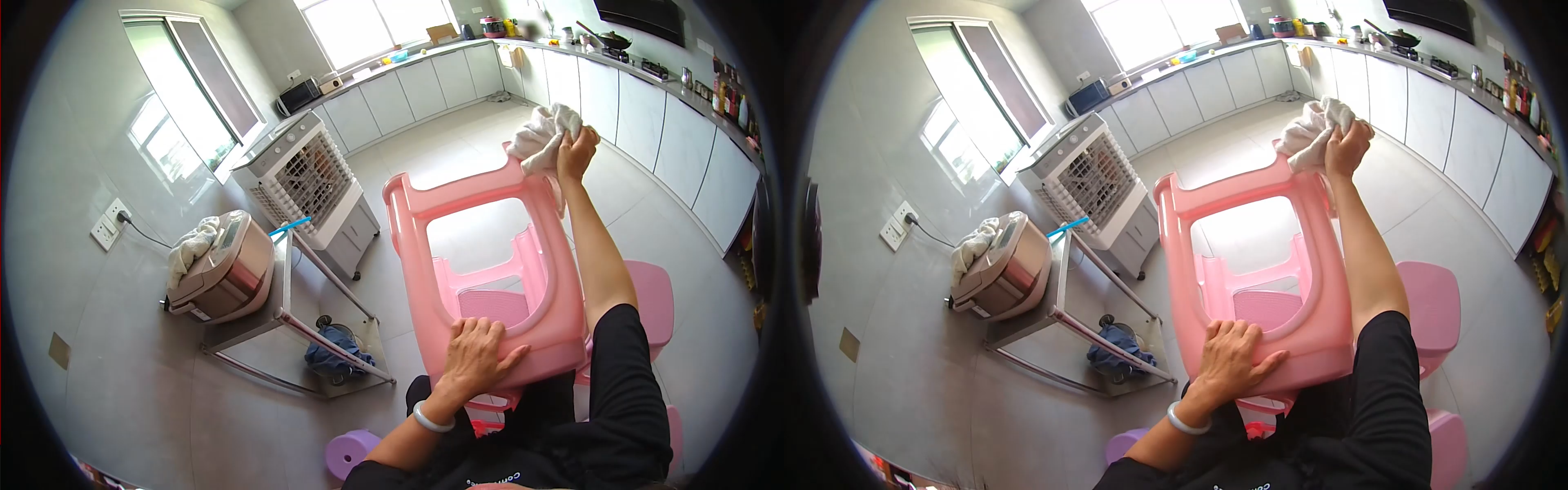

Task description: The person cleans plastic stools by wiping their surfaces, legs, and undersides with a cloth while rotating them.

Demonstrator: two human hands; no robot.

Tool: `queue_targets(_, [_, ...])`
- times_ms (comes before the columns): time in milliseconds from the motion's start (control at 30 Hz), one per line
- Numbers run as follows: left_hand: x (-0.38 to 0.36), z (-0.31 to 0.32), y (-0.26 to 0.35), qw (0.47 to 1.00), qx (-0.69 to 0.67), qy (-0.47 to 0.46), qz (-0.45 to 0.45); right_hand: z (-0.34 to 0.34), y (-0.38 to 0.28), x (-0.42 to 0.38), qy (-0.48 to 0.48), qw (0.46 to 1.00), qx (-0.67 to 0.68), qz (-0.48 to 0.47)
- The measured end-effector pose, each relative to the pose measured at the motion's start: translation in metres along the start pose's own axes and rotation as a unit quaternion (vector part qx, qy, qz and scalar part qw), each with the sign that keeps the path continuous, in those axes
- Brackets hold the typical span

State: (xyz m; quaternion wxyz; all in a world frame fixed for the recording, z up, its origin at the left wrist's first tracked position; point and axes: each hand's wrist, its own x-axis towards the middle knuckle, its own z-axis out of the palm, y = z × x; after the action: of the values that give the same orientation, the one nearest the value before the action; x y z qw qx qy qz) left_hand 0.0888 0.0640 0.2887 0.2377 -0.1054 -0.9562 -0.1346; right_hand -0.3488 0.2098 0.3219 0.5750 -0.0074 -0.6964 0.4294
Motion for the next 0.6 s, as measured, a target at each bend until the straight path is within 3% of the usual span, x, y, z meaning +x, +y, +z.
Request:
queue_targets(33, [0.000, -0.001, -0.001, 1.000, 0.002, 0.001, -0.004, 0.002, -0.001, -0.008, -0.101, 0.991, 0.078, 0.037])
queue_targets(100, [0.000, 0.000, -0.002, 1.000, -0.008, 0.005, 0.000, 0.014, -0.001, -0.034, -0.296, 0.922, 0.226, 0.108])
queue_targets(133, [0.000, 0.000, -0.001, 1.000, -0.014, 0.007, 0.002, 0.027, 0.013, -0.050, -0.380, 0.917, 0.118, -0.038])
queue_targets(167, [0.000, 0.000, -0.001, 1.000, -0.013, 0.004, -0.003, 0.034, 0.025, -0.062, -0.448, 0.875, 0.006, -0.182])
queue_targets(200, [0.001, 0.000, 0.000, 1.000, -0.012, 0.003, -0.008, 0.025, 0.020, -0.062, -0.476, 0.869, 0.046, -0.123])
queue_targets(267, [0.002, 0.000, -0.001, 1.000, -0.011, 0.001, -0.015, 0.001, -0.002, -0.066, -0.525, 0.842, 0.127, -0.005])
queue_targets(367, [0.003, 0.001, 0.002, 1.000, -0.013, -0.001, -0.017, -0.021, 0.001, -0.074, -0.499, 0.843, 0.192, 0.055])
queue_targets(467, [0.004, 0.001, 0.002, 1.000, -0.014, 0.002, -0.018, -0.062, 0.000, -0.079, -0.501, 0.843, 0.171, 0.097])
queue_targets(600, [0.003, 0.001, 0.005, 0.999, -0.017, 0.007, -0.031, -0.135, 0.010, -0.106, -0.476, 0.760, 0.342, 0.281])
